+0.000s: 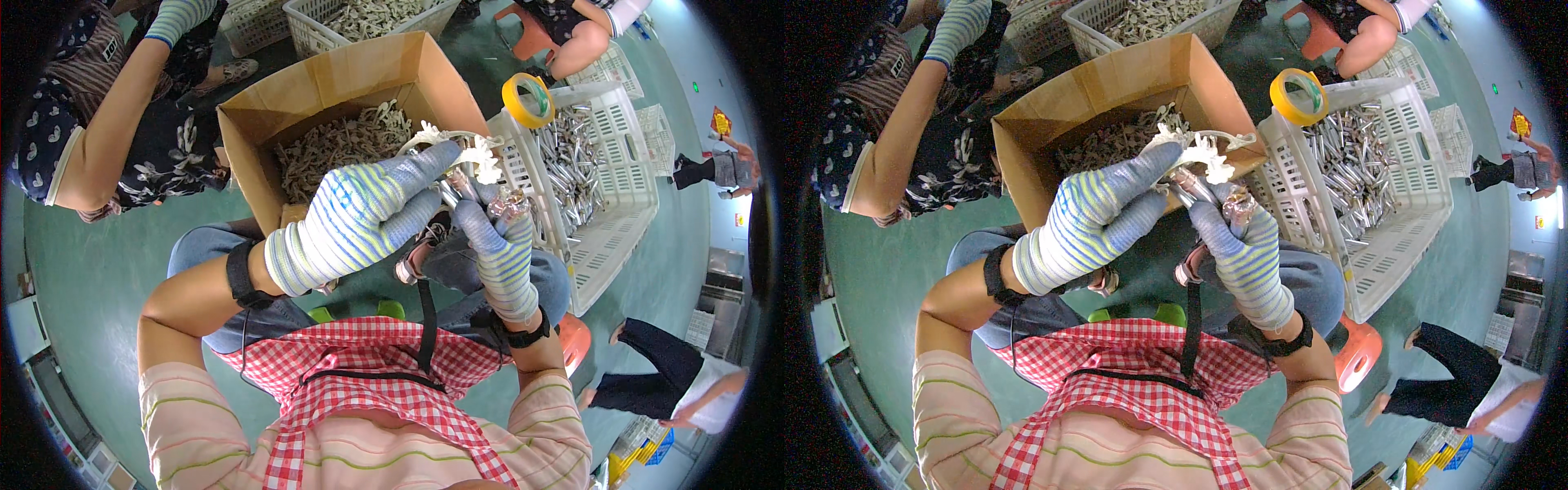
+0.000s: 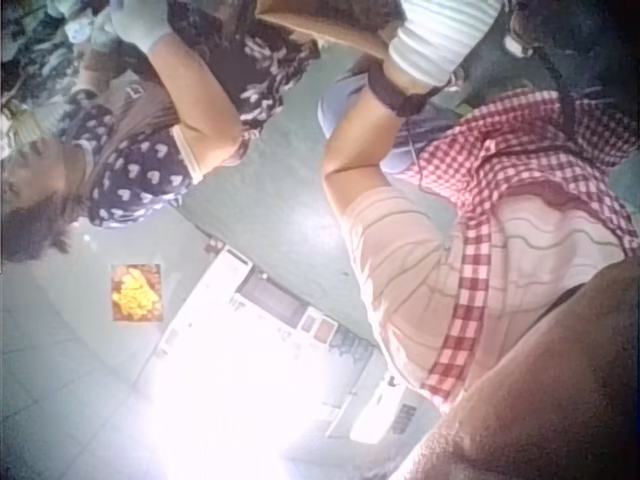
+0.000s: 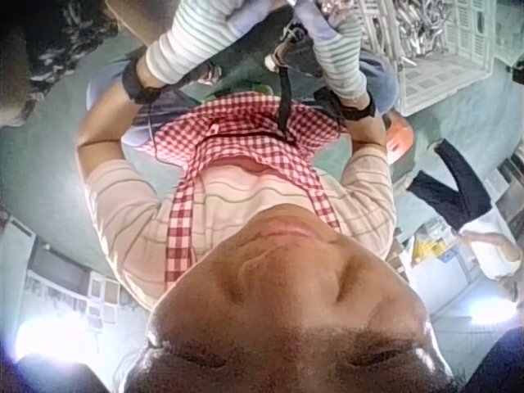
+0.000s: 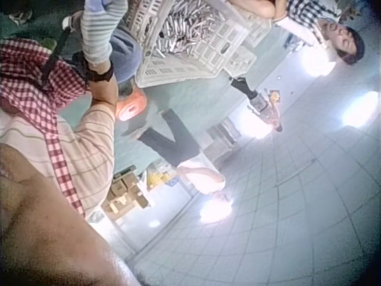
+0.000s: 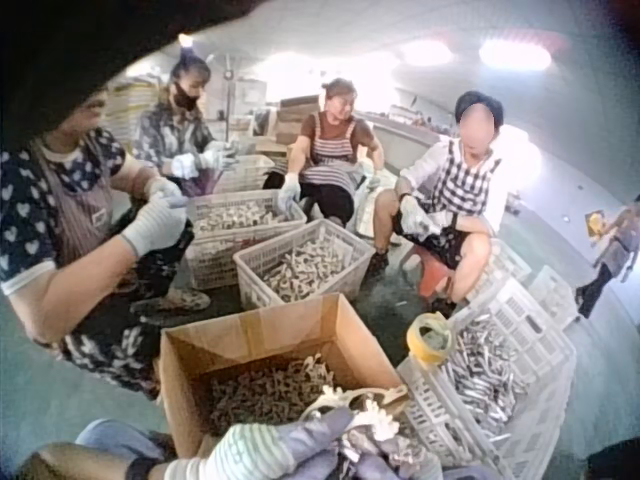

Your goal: The person assembles metal brackets by inserting small components into the main frame and fitting them together by hand.

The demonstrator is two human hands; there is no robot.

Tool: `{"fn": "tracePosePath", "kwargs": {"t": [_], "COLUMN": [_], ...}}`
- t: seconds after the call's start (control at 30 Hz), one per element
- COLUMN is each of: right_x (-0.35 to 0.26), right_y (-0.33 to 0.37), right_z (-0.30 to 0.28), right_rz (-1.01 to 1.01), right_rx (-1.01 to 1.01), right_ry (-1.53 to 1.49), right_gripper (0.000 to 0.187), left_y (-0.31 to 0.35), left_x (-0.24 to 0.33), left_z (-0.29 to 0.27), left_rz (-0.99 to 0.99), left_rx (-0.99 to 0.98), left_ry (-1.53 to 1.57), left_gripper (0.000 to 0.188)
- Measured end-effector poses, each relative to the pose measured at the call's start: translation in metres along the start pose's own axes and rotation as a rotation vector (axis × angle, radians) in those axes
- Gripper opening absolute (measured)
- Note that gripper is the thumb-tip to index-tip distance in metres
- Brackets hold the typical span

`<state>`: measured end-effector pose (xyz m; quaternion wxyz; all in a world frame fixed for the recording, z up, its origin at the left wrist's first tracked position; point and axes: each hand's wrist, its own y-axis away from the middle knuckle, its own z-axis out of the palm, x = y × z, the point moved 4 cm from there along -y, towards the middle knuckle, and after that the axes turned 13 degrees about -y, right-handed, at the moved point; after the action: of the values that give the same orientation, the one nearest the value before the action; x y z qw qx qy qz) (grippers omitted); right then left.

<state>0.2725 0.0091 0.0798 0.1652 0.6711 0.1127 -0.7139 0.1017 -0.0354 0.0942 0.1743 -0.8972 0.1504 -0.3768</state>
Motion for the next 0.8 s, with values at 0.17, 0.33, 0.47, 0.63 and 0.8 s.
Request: {"fn": "tracePosePath", "kwargs": {"t": [0.17, 0.33, 0.47, 0.63, 0.8], "right_x": [0.007, 0.002, 0.004, -0.004, 0.0], "right_y": [-0.002, -0.003, -0.004, 0.001, -0.001], "right_z": [-0.003, 0.0, -0.001, 0.006, 0.003], "right_rz": [-0.023, -0.071, 0.012, -0.002, 0.089], "right_rx": [-0.004, -0.048, -0.073, -0.037, -0.015], "right_ry": [-0.016, -0.044, -0.07, -0.126, -0.133], "right_gripper": [0.019, 0.024, 0.025, 0.024, 0.023], "left_y": [0.001, -0.001, -0.001, -0.002, -0.002], "left_x": [-0.001, 0.002, 0.001, 0.003, -0.003], "left_z": [0.007, 0.007, 0.006, -0.002, -0.006], "left_rz": [-0.022, -0.001, -0.073, 0.01, -0.214], "left_rx": [-0.058, -0.064, -0.104, 0.031, -0.067], "left_ry": [0.053, 0.027, 0.071, 0.136, 0.243], "left_gripper": [0.047, 0.05, 0.051, 0.05, 0.048]}}
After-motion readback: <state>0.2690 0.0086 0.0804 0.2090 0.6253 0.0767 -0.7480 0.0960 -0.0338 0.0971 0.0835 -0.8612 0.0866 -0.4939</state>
